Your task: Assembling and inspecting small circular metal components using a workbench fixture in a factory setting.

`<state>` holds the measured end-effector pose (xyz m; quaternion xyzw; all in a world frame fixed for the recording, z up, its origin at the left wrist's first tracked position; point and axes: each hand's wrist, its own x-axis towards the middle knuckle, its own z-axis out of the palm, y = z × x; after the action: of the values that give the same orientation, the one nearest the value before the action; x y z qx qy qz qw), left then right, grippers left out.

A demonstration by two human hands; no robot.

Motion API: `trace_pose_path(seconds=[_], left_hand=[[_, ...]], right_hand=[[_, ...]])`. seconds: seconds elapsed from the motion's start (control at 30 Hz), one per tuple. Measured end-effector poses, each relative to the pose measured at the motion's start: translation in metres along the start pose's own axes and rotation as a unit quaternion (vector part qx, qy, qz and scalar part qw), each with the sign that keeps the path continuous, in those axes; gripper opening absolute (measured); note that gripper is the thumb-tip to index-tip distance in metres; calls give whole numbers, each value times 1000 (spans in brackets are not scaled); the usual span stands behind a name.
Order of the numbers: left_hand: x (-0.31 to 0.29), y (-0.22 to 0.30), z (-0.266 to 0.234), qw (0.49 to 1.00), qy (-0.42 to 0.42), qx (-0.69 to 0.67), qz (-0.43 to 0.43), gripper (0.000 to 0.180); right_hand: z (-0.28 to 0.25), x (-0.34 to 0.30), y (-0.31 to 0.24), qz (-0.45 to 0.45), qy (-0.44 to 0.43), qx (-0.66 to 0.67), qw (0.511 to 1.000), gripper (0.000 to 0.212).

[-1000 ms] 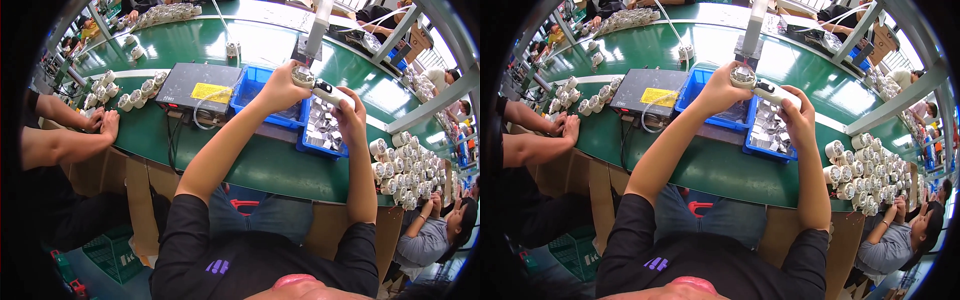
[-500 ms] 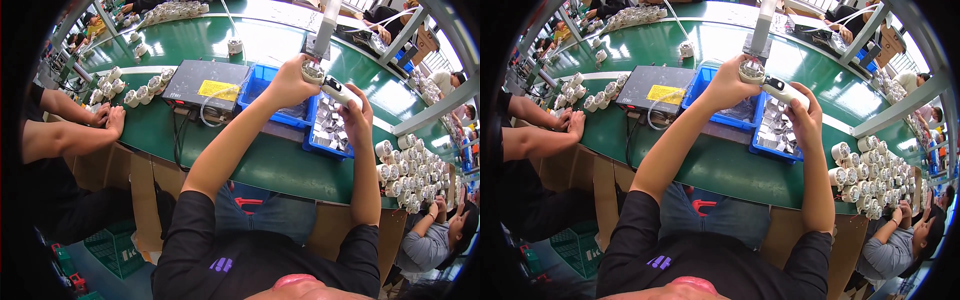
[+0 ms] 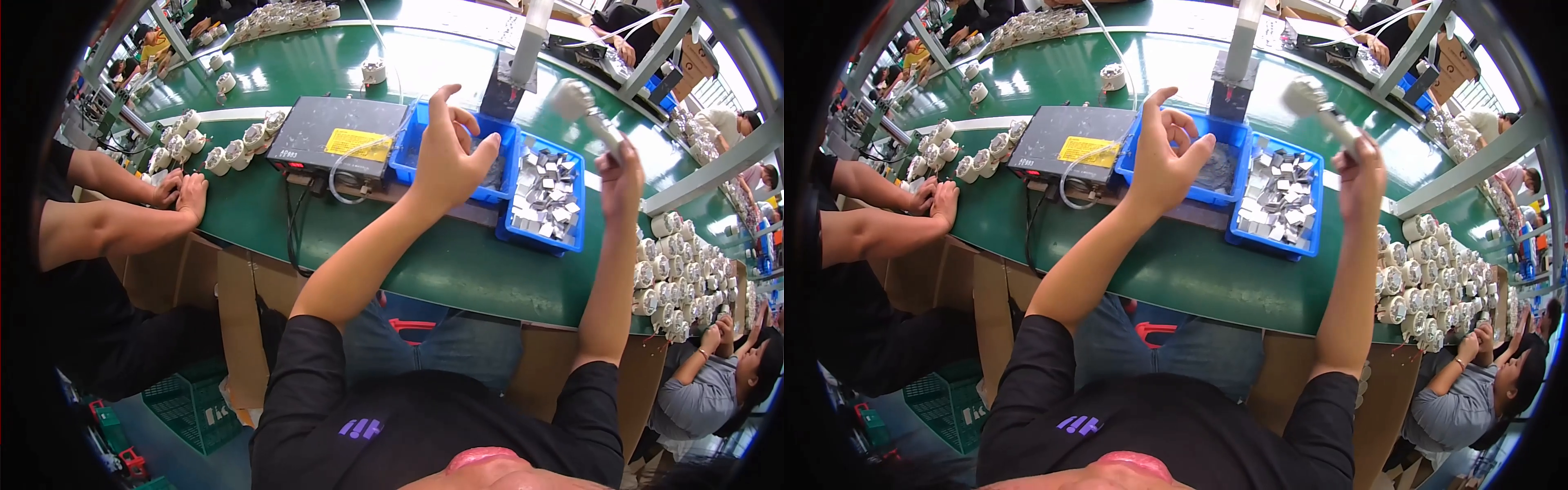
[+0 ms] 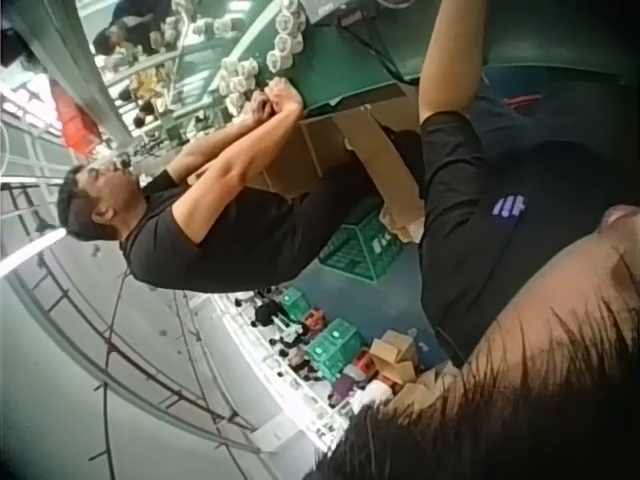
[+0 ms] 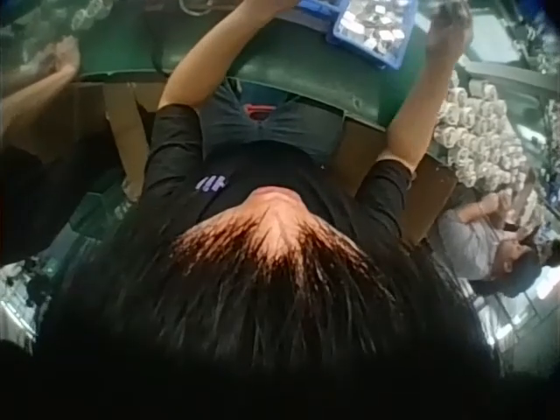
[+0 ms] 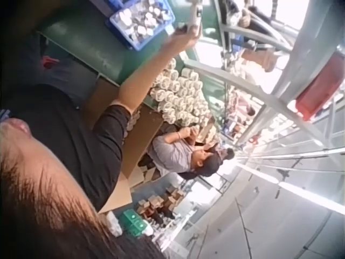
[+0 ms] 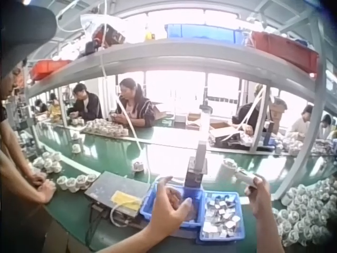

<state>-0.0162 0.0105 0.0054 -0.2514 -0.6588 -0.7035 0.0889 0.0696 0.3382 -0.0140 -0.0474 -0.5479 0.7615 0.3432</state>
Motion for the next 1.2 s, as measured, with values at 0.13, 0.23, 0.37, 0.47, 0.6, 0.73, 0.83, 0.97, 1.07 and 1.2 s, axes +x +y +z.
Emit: trace_pose_path(seconds=[0.13,0.23,0.37,0.47,0.6,0.73,0.83,0.97,1.07,1.2], left_hand=[[-10,-1,10,995,-17,53,85,61],[-16,-13,25,979,-32,66,190,57],[-20,-17,18,961,-49,102,253,54],[-23,-12,21,954,-59,96,278,48],[-29,-10,19,938,-86,106,318,44],[-37,-5,32,926,-131,91,343,42],[-38,-6,35,918,-175,113,339,44],[-41,-9,32,909,-200,151,333,45],[-45,1,34,915,-235,170,282,52],[-46,5,40,929,-217,132,270,77]], right_hand=[[-33,42,29,-12,146,-132,980,44],[-64,66,85,10,171,-320,932,45],[-53,79,118,-127,73,-683,715,53],[-33,58,84,-53,157,-761,628,60],[-25,2,-35,63,112,-839,528,58],[-45,-60,-101,119,38,-874,469,51],[-53,-78,-121,91,10,-809,581,52],[-26,-72,-114,17,-79,-678,731,62],[26,-84,-120,-89,-189,-621,755,70],[87,-102,-104,-203,-297,-565,743,68]])
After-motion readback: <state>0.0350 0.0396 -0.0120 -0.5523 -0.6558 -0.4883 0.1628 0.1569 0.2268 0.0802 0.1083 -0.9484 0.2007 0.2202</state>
